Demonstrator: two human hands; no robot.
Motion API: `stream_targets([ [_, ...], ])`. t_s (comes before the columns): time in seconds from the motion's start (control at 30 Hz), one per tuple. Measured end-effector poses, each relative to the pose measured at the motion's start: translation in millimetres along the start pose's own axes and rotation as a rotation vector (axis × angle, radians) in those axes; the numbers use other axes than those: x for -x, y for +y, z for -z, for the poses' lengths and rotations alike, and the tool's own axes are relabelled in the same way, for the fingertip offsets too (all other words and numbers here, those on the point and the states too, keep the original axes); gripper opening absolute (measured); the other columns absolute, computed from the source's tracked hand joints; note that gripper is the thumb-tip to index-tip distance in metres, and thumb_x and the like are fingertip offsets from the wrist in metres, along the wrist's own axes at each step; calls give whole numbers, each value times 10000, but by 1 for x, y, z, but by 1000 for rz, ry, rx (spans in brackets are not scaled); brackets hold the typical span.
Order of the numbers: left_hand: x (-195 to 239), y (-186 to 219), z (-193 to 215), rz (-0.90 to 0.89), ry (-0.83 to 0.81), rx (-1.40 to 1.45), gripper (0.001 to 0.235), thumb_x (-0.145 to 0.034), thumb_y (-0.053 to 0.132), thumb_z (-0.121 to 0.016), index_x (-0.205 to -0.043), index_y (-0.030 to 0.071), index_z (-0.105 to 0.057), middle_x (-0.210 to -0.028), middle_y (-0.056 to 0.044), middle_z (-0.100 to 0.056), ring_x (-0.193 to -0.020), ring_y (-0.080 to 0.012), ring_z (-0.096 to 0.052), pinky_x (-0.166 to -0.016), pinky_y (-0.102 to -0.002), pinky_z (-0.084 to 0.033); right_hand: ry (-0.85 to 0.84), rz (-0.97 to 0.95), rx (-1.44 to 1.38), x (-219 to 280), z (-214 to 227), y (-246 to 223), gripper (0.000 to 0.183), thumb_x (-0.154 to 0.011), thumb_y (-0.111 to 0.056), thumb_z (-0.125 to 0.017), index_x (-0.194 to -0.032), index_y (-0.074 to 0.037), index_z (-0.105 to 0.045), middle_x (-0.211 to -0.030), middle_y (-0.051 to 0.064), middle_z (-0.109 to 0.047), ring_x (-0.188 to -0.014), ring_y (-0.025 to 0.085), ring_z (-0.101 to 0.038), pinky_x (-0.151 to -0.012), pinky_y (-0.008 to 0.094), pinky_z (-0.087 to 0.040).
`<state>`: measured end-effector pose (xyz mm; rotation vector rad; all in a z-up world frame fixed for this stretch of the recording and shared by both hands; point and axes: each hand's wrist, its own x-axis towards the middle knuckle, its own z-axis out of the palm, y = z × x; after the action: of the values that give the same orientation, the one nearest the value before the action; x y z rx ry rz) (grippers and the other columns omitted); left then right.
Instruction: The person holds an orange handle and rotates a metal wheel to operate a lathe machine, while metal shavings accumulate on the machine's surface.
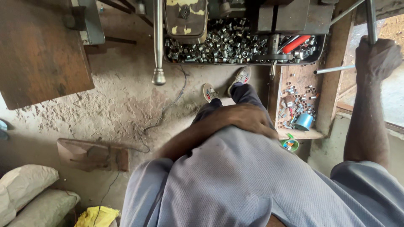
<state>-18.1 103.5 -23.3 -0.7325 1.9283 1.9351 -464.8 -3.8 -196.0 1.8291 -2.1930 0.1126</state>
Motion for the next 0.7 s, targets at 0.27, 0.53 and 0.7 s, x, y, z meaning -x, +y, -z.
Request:
stream_targets([
  [0.27, 68, -140, -23, -116, 1302, -54, 192, -1048, 132, -552, -1180, 76, -680, -1197, -132, -748, -1024, -198, -723, -885, -334, -607, -106, -65, -9, 4, 25, -14, 349, -925, -318, -691, -730, -35, -753, -604, 145, -639, -542, 312, -624, -588, 478, -458],
  [0.53, 163, -43, 12, -327, 2181, 960, 507, -1075, 492, -471, -1240, 33, -608, -1186, -148, -665, -1064, -233, -645, -802, -345, -578, -134, -76, 53, 9, 43, -30, 447, -986, -421, -736, -727, -57, -764, -574, 176, -620, -470, 308, -610, -475, 440, -453],
  [0.7, 150, -13, 41, -164, 2241, 490, 664, -1116, 599, -406, -1334, -10, -559, -1314, -185, -645, -1184, -236, -663, -990, -338, -602, -165, -121, -44, 11, 54, -38, 432, -1010, -417, -722, -751, -72, -759, -624, 150, -623, -514, 300, -604, -520, 446, -460],
])
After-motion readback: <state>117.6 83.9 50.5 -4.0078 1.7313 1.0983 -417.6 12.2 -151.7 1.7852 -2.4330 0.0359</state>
